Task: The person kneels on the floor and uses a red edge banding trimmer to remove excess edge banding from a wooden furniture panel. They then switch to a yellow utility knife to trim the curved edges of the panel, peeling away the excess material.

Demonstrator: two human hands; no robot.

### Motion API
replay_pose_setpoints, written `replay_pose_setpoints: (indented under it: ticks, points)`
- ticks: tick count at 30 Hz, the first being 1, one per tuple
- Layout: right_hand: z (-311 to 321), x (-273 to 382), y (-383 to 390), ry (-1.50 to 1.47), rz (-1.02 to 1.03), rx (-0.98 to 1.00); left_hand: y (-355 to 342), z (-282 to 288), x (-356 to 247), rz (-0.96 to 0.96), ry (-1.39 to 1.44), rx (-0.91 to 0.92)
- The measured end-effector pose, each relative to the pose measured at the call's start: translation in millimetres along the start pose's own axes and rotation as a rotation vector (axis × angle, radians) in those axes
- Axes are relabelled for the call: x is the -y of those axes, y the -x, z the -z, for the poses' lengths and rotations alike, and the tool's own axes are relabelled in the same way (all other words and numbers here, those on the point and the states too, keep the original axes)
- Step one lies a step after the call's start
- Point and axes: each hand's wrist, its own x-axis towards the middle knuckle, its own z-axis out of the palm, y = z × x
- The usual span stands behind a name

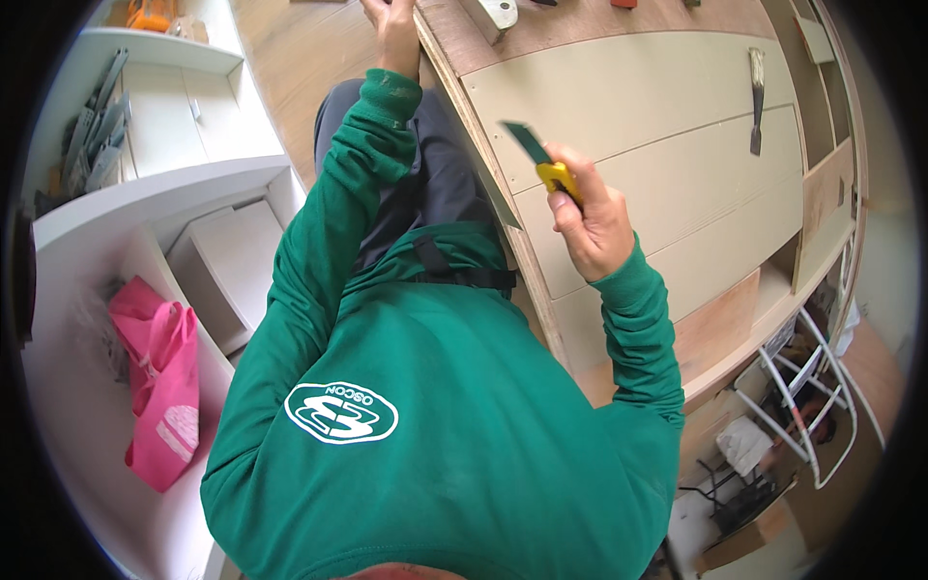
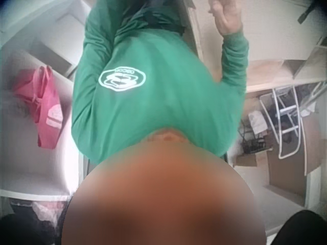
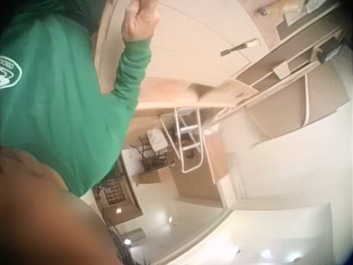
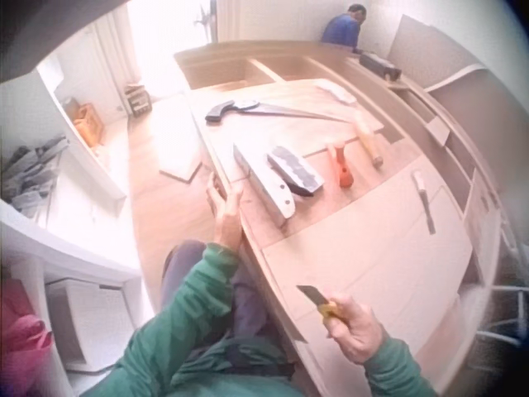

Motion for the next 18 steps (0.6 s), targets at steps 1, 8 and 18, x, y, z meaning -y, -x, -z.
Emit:
replay_pose_setpoints:
  ticks: [1,8,18]
  points:
    - [3.4,1.7,-3.2,0.095,0.013,0.048,2.1,-1.4,-0.7,0.001,-0.023,-0.023]
    - [15.2,9.1,-8.3,0.232,-0.023,0.222,9.0,-7.7,-11.5,-0.032,-0.086,-0.071]
    - [20.9,0.9,-10.8,0.136,0.003,0.413,10.5,-11.1,-12.8,0.025,-0.115,-0.149]
